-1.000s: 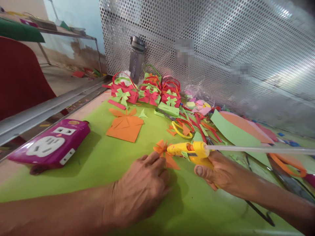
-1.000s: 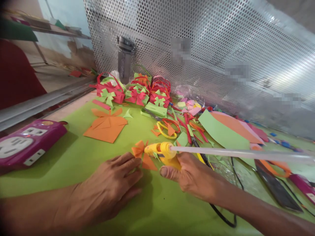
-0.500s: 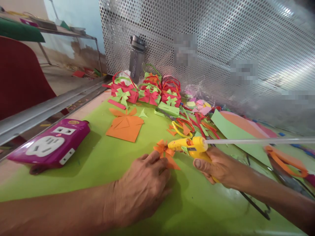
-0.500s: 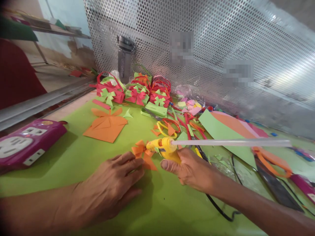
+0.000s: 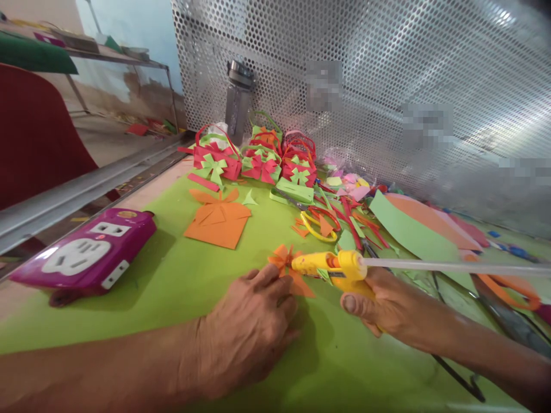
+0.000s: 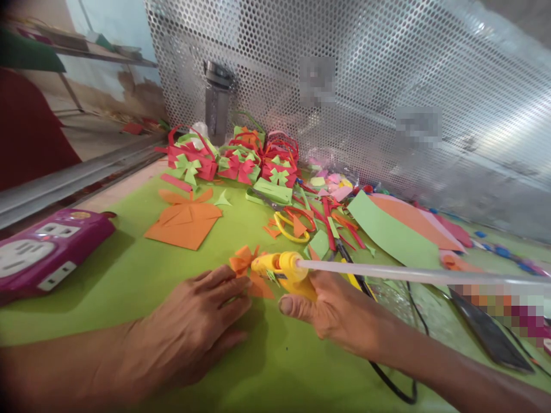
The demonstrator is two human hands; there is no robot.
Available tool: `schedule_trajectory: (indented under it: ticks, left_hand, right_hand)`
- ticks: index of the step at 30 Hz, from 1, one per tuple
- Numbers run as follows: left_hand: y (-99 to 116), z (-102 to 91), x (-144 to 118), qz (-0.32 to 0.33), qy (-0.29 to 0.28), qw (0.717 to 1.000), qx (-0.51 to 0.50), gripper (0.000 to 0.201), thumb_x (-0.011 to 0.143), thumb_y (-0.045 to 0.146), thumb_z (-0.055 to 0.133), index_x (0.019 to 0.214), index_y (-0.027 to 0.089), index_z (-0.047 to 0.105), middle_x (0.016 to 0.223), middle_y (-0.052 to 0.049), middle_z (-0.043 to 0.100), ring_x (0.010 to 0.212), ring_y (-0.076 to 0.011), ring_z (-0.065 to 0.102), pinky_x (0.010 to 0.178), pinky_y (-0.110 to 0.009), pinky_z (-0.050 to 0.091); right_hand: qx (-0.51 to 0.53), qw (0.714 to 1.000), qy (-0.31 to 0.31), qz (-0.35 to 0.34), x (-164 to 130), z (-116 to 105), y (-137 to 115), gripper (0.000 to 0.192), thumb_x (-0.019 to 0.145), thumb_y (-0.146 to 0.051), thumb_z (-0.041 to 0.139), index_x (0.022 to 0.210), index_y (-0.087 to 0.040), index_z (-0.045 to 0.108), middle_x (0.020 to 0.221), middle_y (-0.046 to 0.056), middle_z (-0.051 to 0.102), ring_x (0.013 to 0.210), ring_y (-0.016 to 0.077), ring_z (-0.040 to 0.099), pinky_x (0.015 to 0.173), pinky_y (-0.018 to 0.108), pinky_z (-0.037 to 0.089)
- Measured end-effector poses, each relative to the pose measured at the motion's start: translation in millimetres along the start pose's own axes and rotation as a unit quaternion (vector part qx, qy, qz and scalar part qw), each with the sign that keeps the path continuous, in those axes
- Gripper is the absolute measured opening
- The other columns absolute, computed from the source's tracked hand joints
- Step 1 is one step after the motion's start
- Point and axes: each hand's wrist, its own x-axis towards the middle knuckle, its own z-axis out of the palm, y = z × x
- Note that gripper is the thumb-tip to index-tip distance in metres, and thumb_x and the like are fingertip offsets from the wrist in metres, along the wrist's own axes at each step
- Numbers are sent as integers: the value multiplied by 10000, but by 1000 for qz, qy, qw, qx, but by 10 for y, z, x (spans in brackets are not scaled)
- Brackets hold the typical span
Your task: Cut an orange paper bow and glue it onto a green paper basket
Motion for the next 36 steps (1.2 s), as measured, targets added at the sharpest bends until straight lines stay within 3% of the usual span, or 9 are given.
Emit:
schedule_trajectory:
  ticks: [10,13,17,22,26,31,36]
  left_hand:
    - [7,15,-5,6,19,1000,1,249,931,322,492,897,128,645,975,-116,636,927,-306,558,752,-499,549]
    - [2,-1,1,3,9,1000,-5,229,923,303,508,862,121,633,926,-114,634,928,-312,560,761,-512,546]
    - [4,-24,3,-9,-9,1000,-14,206,911,285,515,874,125,638,979,-113,643,932,-308,564,770,-509,550]
    - [-7,-3,-4,-17,2,1000,-21,195,904,255,502,968,150,654,1065,-111,658,978,-325,576,795,-538,548]
    - [-34,37,-7,-8,44,999,8,174,874,284,545,922,172,670,1024,-108,682,913,-321,607,728,-518,568]
    - [-51,56,-16,35,100,993,52,150,834,244,561,898,172,676,1007,-110,698,917,-324,633,689,-466,583]
    - [-86,92,-30,33,132,989,65,154,851,286,556,928,210,665,1056,-77,699,964,-300,638,739,-433,577]
  right_hand:
    - [45,998,1,35,18,-27,-15,609,797,-745,487,530,-198,481,490,-35,433,465,99,414,485,232,410]
    - [61,998,21,17,-28,18,55,535,823,-705,496,665,-195,532,548,-36,464,496,107,450,518,243,436]
    - [24,993,116,-5,-84,35,187,459,871,-645,467,902,-201,580,713,4,562,561,139,526,549,279,466]
    - [-105,947,304,9,-85,-102,317,431,809,-652,523,910,-238,583,712,24,608,624,216,583,566,329,471]
    - [-215,888,398,84,-142,-154,537,518,849,-578,497,1204,-202,520,886,87,706,687,276,673,594,356,477]
    - [-325,849,397,125,-208,-19,756,407,948,-353,392,1296,-157,471,928,124,744,765,304,713,609,353,458]
    - [-375,838,362,161,-153,51,864,379,962,-282,411,1321,-171,465,958,128,751,795,291,716,606,339,427]
